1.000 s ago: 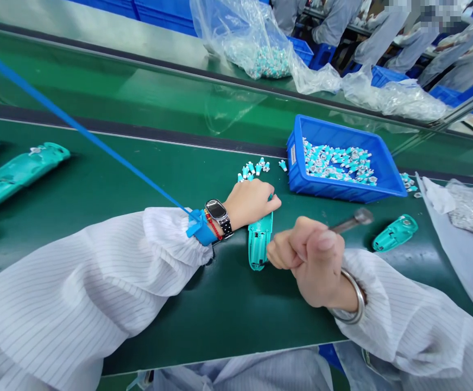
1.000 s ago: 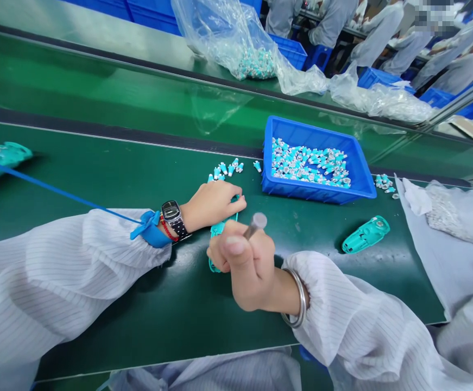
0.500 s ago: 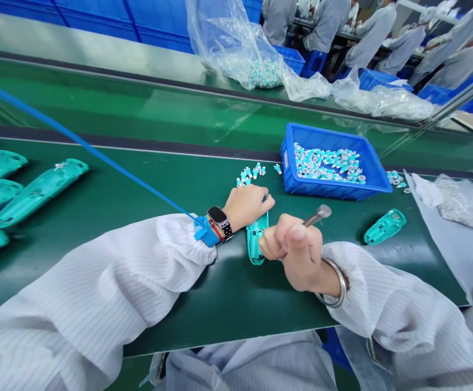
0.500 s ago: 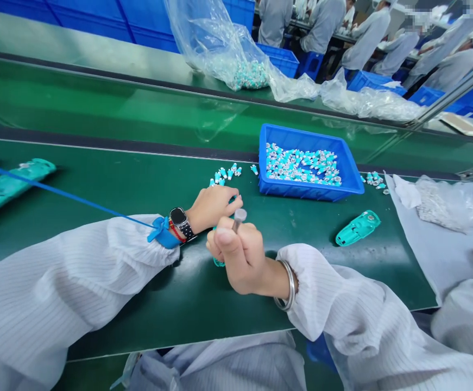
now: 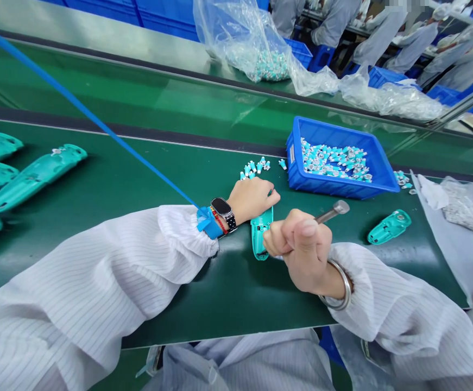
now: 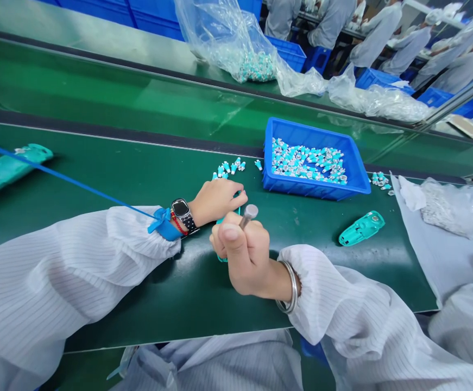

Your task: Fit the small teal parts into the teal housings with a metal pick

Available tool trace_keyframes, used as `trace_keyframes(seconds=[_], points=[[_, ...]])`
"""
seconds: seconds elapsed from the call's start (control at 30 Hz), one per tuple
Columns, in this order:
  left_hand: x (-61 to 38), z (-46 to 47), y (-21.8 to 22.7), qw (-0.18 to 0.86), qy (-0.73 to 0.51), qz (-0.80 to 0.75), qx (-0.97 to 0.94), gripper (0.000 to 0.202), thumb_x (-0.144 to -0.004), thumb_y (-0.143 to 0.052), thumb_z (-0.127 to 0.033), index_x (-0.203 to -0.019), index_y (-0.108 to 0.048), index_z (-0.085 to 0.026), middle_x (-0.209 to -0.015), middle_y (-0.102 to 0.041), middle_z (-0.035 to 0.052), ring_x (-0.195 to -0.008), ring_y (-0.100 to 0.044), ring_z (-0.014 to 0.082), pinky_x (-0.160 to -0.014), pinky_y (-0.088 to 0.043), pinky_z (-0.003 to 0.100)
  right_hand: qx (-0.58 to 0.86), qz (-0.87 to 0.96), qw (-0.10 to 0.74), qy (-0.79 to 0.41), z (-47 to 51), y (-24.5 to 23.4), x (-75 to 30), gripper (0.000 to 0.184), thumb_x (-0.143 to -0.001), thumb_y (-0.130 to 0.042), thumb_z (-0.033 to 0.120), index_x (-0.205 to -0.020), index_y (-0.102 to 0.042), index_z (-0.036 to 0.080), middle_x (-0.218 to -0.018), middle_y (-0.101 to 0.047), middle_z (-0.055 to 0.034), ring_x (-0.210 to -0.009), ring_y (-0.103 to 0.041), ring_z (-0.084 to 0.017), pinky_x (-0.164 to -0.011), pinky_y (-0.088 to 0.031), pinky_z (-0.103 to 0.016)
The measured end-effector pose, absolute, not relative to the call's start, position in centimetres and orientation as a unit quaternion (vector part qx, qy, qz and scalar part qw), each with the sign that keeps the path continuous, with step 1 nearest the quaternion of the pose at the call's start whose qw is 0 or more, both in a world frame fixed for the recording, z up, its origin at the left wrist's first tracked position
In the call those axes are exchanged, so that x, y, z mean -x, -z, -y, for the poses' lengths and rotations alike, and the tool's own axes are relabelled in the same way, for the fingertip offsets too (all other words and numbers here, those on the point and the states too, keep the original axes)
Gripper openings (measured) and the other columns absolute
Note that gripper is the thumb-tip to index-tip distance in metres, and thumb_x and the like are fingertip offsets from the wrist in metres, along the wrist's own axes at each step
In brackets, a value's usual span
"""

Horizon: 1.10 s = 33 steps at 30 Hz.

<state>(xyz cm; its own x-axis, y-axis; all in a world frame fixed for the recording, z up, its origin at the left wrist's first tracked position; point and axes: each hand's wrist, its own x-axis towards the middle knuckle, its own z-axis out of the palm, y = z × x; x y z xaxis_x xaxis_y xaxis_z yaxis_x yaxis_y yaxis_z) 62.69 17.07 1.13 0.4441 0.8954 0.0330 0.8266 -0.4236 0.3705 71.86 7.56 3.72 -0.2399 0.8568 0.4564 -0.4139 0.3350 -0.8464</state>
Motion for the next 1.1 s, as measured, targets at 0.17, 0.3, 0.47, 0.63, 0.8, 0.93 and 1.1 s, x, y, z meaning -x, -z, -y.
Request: trace_keyframes(seconds=[0.17,0.3,0.47,0.63,0.8,0.93,1.1], points=[[-62.8,-17.0,-1.0,0.141,-0.116,-0.520,-0.834,0.039,-0.082,-0.032,-0.034,-0.068,-0.063,-0.016,-0.068,-0.063,0.0078,-0.065,-0.058,0.0209,-0.054,-0.031,0.029,0.227,0.587,0.593,-0.501,-7.3,-3.3,-71.6,0.040,-0.095,-0.040,0.036,-0.061,-0.030,0.018,-0.052,-0.021,0.0060,-0.043,-0.023,-0.005,-0.041,-0.021,-0.020],[-63.0,-17.1,-1.0,0.136,-0.114,-0.525,-0.832,0.039,-0.082,-0.032,-0.033,-0.071,-0.065,-0.015,-0.069,-0.064,0.0094,-0.070,-0.060,0.0235,-0.057,-0.035,0.030,0.219,0.602,0.589,-0.492,-7.2,-3.3,-71.4,0.040,-0.095,-0.041,0.036,-0.061,-0.029,0.018,-0.053,-0.021,0.0059,-0.042,-0.023,-0.004,-0.041,-0.020,-0.020],[-63.1,-17.1,-1.2,0.141,-0.113,-0.515,-0.838,0.037,-0.081,-0.033,-0.031,-0.074,-0.065,-0.015,-0.073,-0.065,0.0109,-0.074,-0.062,0.0263,-0.060,-0.038,0.032,0.208,0.618,0.569,-0.501,-6.8,-2.9,-71.7,0.035,-0.095,-0.041,0.035,-0.064,-0.035,0.020,-0.053,-0.022,0.0061,-0.040,-0.022,-0.005,-0.040,-0.019,-0.021],[-62.8,-17.0,-1.4,0.132,-0.106,-0.525,-0.834,0.036,-0.081,-0.033,-0.030,-0.077,-0.065,-0.014,-0.078,-0.066,0.0118,-0.078,-0.063,0.0285,-0.062,-0.041,0.033,0.229,0.671,0.535,-0.460,-6.1,-2.1,-71.6,0.034,-0.094,-0.041,0.036,-0.064,-0.041,0.020,-0.053,-0.022,0.0053,-0.042,-0.025,-0.007,-0.042,-0.021,-0.024],[-62.1,-16.8,-1.6,0.153,-0.062,-0.521,-0.838,0.037,-0.084,-0.032,-0.033,-0.078,-0.065,-0.016,-0.079,-0.066,0.0099,-0.078,-0.064,0.0269,-0.062,-0.042,0.032,0.278,0.511,0.553,-0.597,-8.5,-4.5,-71.5,0.045,-0.093,-0.040,0.047,-0.059,-0.028,0.020,-0.049,-0.016,0.0085,-0.038,-0.016,-0.005,-0.037,-0.017,-0.019],[-61.6,-16.3,-1.4,0.129,-0.056,-0.518,-0.844,0.038,-0.085,-0.032,-0.034,-0.080,-0.066,-0.016,-0.080,-0.067,0.0103,-0.079,-0.064,0.0265,-0.062,-0.042,0.031,0.415,0.596,0.476,-0.495,-12.5,-5.8,-73.7,0.040,-0.091,-0.042,0.047,-0.062,-0.034,0.020,-0.051,-0.022,0.0084,-0.040,-0.022,-0.005,-0.039,-0.020,-0.019],[-61.0,-14.3,-1.2,0.165,-0.063,-0.499,-0.848,0.035,-0.084,-0.035,-0.034,-0.077,-0.065,-0.017,-0.077,-0.067,0.0089,-0.072,-0.064,0.0260,-0.057,-0.037,0.030,0.548,0.725,0.305,-0.285,-16.9,-2.8,-74.5,0.013,-0.085,-0.052,0.027,-0.080,-0.050,0.016,-0.058,-0.039,0.0050,-0.052,-0.038,-0.010,-0.053,-0.029,-0.024]])
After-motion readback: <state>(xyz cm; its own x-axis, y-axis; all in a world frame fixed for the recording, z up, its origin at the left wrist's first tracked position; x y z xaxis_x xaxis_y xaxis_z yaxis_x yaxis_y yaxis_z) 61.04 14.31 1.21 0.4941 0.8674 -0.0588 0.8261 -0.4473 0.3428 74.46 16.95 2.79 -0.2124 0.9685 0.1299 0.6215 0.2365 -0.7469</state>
